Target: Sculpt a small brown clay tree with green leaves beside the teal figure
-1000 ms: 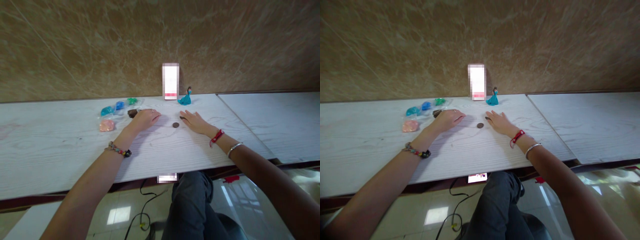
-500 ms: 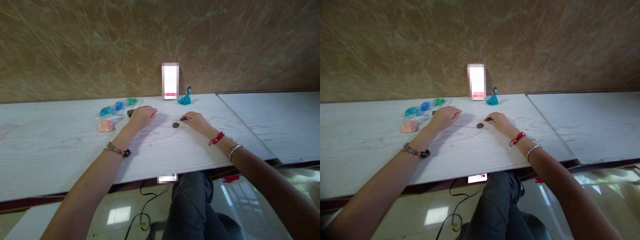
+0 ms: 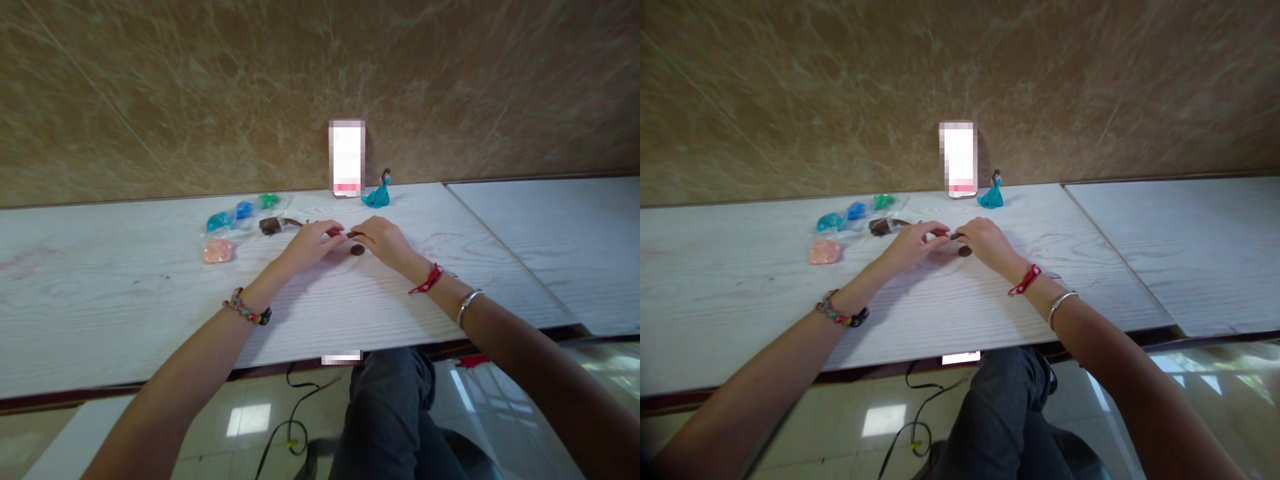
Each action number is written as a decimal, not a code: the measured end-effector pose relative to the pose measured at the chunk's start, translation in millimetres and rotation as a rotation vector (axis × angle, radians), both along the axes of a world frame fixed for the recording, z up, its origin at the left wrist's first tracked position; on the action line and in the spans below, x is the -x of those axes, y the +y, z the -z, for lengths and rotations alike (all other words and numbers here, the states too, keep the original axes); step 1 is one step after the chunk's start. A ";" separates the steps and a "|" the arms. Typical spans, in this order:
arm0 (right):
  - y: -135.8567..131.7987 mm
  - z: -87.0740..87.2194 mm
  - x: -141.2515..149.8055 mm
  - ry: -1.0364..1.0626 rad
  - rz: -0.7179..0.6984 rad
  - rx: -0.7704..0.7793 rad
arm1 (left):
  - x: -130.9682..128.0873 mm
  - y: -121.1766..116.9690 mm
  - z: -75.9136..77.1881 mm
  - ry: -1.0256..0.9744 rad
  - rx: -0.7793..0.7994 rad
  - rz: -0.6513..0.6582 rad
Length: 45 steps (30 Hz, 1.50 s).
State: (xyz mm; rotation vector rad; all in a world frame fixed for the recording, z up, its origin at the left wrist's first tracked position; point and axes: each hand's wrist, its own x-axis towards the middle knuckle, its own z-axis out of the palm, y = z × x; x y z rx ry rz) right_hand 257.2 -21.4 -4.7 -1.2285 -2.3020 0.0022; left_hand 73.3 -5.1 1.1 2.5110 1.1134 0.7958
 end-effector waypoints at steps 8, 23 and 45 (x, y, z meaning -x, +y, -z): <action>-6.9 2.2 5.2 0.024 -0.042 -0.059 | -9.2 1.2 3.7 -0.104 0.167 0.006; 20.0 0.7 -32.1 1.009 0.193 -0.161 | 18.0 17.9 2.2 -0.032 -0.024 -0.546; 18.8 1.1 3.5 0.763 -0.107 0.209 | -1.3 2.7 -0.2 -0.175 0.290 -0.068</action>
